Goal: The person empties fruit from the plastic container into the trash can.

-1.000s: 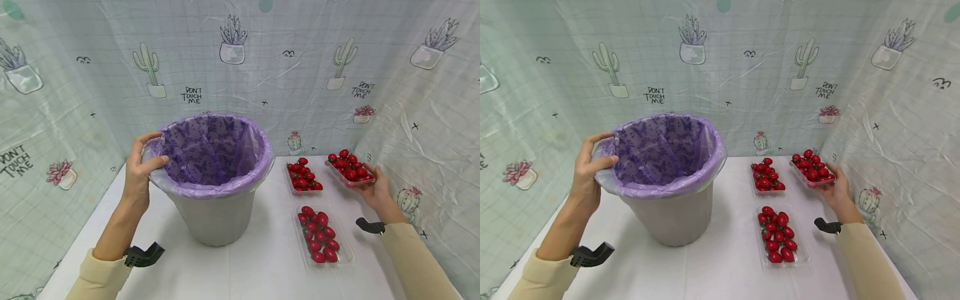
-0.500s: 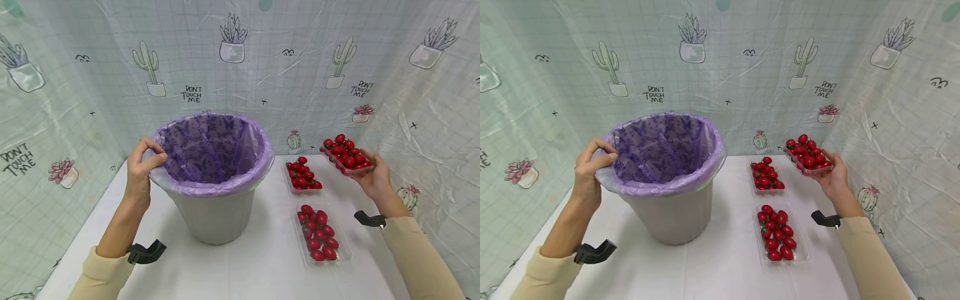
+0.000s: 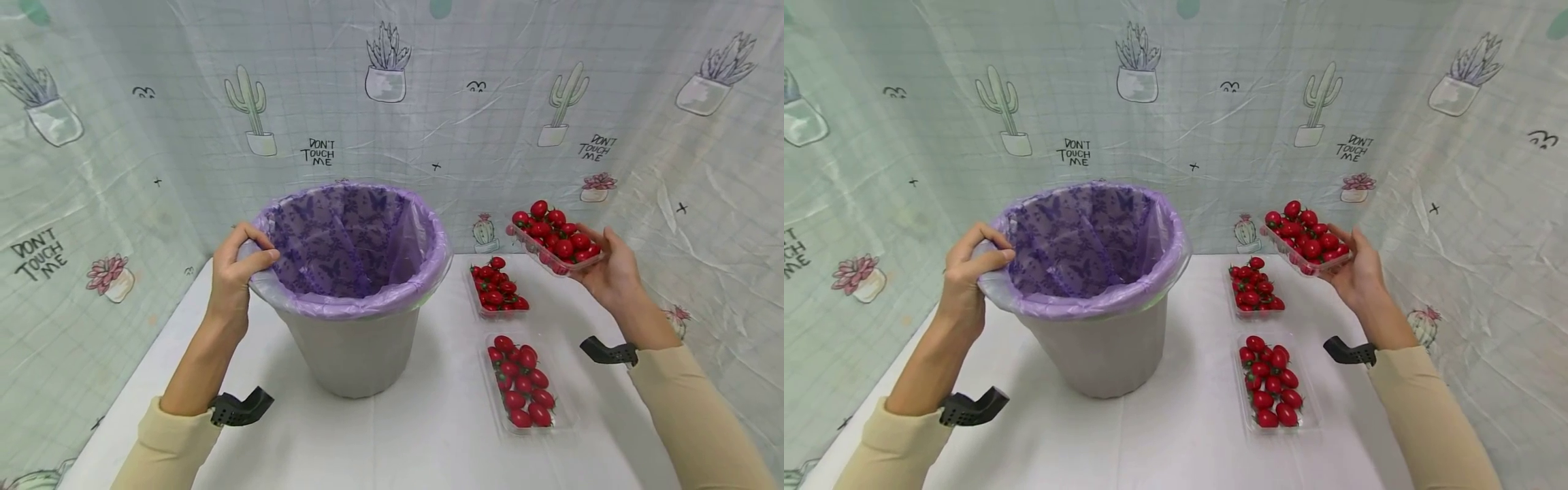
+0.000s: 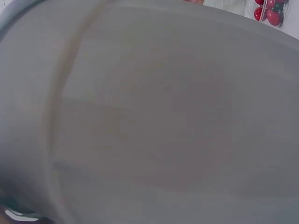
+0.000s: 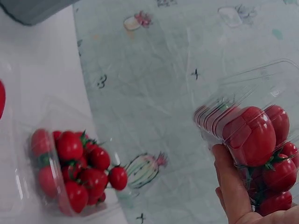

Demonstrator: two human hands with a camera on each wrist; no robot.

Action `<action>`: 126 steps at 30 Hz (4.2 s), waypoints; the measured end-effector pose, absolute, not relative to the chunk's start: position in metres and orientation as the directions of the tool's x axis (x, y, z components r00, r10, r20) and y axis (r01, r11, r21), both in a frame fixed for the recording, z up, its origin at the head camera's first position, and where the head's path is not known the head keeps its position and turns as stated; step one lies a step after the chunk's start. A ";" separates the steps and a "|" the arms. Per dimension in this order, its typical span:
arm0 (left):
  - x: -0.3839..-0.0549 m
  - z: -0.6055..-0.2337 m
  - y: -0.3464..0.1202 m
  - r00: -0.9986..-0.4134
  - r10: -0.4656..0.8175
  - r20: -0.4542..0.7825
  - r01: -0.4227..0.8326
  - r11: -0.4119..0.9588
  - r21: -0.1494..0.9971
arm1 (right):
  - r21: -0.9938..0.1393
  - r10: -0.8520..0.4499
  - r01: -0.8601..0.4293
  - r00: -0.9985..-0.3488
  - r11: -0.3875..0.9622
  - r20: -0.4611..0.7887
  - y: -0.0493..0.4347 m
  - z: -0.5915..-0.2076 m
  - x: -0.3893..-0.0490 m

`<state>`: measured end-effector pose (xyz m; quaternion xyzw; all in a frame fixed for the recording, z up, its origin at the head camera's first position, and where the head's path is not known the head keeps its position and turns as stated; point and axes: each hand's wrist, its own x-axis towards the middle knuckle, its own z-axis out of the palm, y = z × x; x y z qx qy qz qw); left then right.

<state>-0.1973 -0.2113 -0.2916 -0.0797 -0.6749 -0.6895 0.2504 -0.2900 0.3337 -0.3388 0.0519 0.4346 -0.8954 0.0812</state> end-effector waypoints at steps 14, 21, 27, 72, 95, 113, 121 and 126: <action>-0.200 -0.295 -0.211 -0.857 -0.246 0.453 0.460 0.029 0.887 | -0.737 -0.276 0.179 -0.961 -0.652 0.011 0.311 -0.305 -0.283; -0.196 -0.293 -0.214 -0.891 -0.200 0.407 0.403 0.061 0.913 | -0.769 -0.302 0.147 -0.951 -0.622 0.063 0.303 -0.279 -0.284; -0.197 -0.293 -0.215 -0.888 -0.196 0.417 0.411 0.074 0.909 | -0.813 -0.299 0.119 -0.952 -0.570 0.071 0.290 -0.259 -0.286; -0.198 -0.297 -0.218 -0.895 -0.192 0.402 0.408 0.013 0.913 | -0.866 -0.385 0.090 -0.914 -0.491 0.124 0.142 -0.212 -0.275; -0.207 -0.299 -0.210 -0.821 -0.262 0.507 0.517 0.036 0.855 | -0.928 -0.434 0.094 -0.897 -0.360 0.078 0.089 -0.200 -0.275; -0.206 -0.299 -0.210 -0.812 -0.268 0.518 0.529 0.035 0.848 | -0.941 -0.341 0.055 -0.938 -0.335 0.067 0.065 -0.206 -0.285; -0.207 -0.299 -0.209 -0.804 -0.279 0.526 0.540 0.028 0.841 | -0.942 -0.304 0.024 -0.949 -0.334 0.083 0.060 -0.207 -0.290; -0.206 -0.299 -0.210 -0.806 -0.278 0.522 0.535 0.034 0.844 | -0.945 -0.306 0.014 -0.947 -0.326 0.092 0.058 -0.207 -0.291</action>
